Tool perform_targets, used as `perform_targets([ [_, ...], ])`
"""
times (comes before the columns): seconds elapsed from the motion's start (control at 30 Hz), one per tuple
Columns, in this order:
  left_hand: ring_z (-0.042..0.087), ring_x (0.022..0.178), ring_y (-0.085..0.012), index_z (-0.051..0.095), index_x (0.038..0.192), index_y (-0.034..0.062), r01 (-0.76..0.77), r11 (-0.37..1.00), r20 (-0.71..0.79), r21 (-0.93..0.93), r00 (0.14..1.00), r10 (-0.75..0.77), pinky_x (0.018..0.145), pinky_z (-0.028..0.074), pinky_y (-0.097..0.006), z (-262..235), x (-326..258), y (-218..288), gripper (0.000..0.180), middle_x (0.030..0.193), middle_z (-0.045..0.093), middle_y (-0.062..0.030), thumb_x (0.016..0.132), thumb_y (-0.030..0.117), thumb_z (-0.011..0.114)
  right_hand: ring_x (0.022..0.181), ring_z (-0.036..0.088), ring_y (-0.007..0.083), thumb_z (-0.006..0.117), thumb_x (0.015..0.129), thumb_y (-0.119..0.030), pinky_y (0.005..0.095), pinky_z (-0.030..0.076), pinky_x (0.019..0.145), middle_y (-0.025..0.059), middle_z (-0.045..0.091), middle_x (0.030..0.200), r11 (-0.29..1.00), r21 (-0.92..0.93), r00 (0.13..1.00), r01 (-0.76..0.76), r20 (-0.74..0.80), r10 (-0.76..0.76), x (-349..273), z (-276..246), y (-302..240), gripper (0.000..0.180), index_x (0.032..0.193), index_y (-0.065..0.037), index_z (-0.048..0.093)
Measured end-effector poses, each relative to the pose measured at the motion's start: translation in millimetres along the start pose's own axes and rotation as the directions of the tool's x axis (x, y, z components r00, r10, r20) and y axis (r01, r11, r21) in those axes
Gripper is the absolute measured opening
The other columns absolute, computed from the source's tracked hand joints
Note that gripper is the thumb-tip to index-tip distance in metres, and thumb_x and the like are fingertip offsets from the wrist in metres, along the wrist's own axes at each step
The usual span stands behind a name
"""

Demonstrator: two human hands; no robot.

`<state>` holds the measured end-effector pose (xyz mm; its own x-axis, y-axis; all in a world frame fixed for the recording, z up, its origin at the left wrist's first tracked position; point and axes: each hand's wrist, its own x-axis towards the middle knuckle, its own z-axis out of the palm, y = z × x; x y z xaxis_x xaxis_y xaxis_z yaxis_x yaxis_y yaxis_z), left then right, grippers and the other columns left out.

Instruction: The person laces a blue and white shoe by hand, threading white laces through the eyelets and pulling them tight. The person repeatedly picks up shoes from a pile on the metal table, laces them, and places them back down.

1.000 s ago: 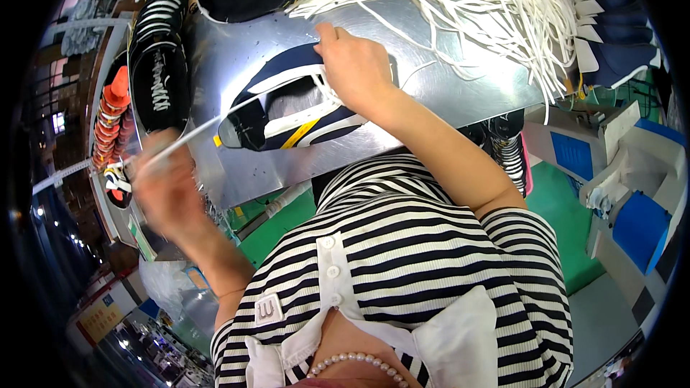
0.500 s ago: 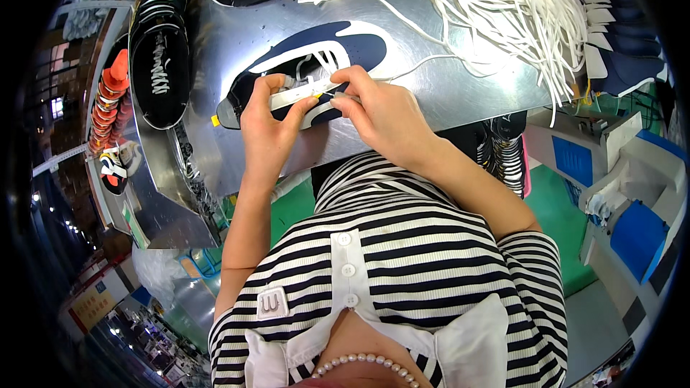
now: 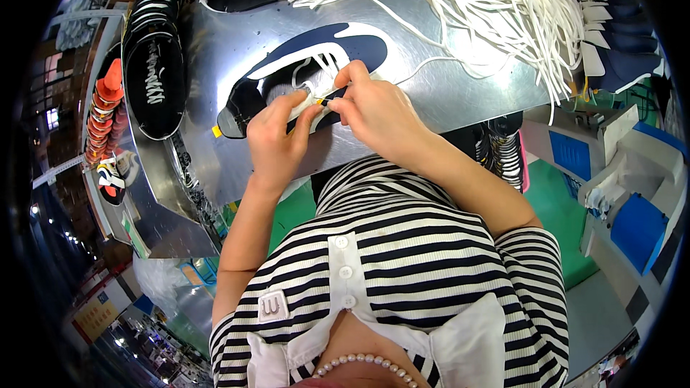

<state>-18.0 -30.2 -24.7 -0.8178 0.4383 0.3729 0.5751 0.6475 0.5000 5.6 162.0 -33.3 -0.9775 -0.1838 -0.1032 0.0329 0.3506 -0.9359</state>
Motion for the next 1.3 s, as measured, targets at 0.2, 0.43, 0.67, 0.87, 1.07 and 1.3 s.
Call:
perform_targets([
  [0.2, 0.063, 0.06, -0.0272, 0.063, 0.098, 0.0002, -0.051, 0.997, -0.03, -0.055, 0.998, 0.049, 0.054, 0.047, -0.035, 4, -7, -4, 0.021, 0.075, 0.065, -0.0118, 0.081, 0.003, 0.075, 0.068, 0.066, 0.0372, 0.06, 0.094, -0.018, 0.0469, 0.049, 0.062, 0.0151, 0.065, 0.07, 0.982, -0.189, 0.997, 0.017, -0.07, -0.031, -2, 9, -4, 0.027, 0.11, -0.002, 0.045],
  [0.43, 0.067, 0.064, -0.0285, 0.054, 0.109, -0.0017, -0.028, 0.992, -0.051, -0.122, 0.998, 0.022, 0.056, 0.05, -0.034, 10, -9, 2, 0.033, 0.082, 0.069, -0.0138, 0.084, 0.004, 0.074, 0.073, 0.069, 0.0306, 0.056, 0.098, -0.015, 0.0381, 0.053, 0.064, 0.015, 0.069, 0.081, 0.977, -0.201, 0.997, 0.07, -0.003, -0.072, 14, 12, 6, 0.025, 0.113, -0.002, 0.042],
  [0.67, 0.071, 0.076, -0.0263, 0.054, 0.109, -0.0007, 0.257, 0.949, 0.043, -0.183, 0.966, -0.253, 0.064, 0.053, -0.032, 4, -3, 11, 0.033, 0.085, 0.071, -0.0161, 0.086, 0.01, 0.075, 0.076, 0.068, 0.0351, 0.059, 0.096, -0.014, 0.0414, 0.052, 0.064, 0.0143, 0.069, 0.088, 0.958, -0.258, 0.991, 0.125, -0.004, -0.13, -1, 0, -1, 0.019, 0.11, -0.005, 0.051],
  [0.87, 0.069, 0.073, -0.0232, 0.059, 0.113, 0.0006, 0.411, 0.866, 0.103, -0.285, 0.912, -0.398, 0.065, 0.051, -0.032, -2, 5, 18, 0.032, 0.084, 0.07, -0.0152, 0.09, 0.02, 0.071, 0.077, 0.065, 0.0376, 0.062, 0.092, -0.01, 0.0443, 0.051, 0.063, 0.0146, 0.068, 0.091, 0.931, -0.296, 0.969, 0.213, -0.056, -0.239, -6, 5, -2, 0.022, 0.112, -0.006, 0.053],
  [1.07, 0.067, 0.066, -0.0199, 0.067, 0.106, 0.003, 0.423, 0.877, 0.017, -0.227, 0.902, -0.431, 0.063, 0.05, -0.03, 12, 10, 18, 0.031, 0.079, 0.071, -0.011, 0.086, 0.025, 0.075, 0.077, 0.067, 0.0355, 0.059, 0.094, -0.014, 0.0449, 0.051, 0.063, 0.0144, 0.069, 0.086, 0.94, -0.298, 0.979, 0.169, -0.056, -0.194, -12, -2, -3, 0.019, 0.11, -0.005, 0.052],
  [1.3, 0.071, 0.08, -0.0198, 0.071, 0.104, 0.0033, 0.383, 0.87, 0.012, -0.311, 0.917, -0.399, 0.073, 0.052, -0.03, 16, 3, 11, 0.026, 0.089, 0.072, -0.0133, 0.082, 0.016, 0.076, 0.081, 0.07, 0.0329, 0.06, 0.096, -0.015, 0.038, 0.052, 0.069, 0.019, 0.07, 0.091, 0.976, -0.217, 1.0, -0.008, -0.03, 0.002, -28, -26, -7, 0.021, 0.113, -0.004, 0.054],
])
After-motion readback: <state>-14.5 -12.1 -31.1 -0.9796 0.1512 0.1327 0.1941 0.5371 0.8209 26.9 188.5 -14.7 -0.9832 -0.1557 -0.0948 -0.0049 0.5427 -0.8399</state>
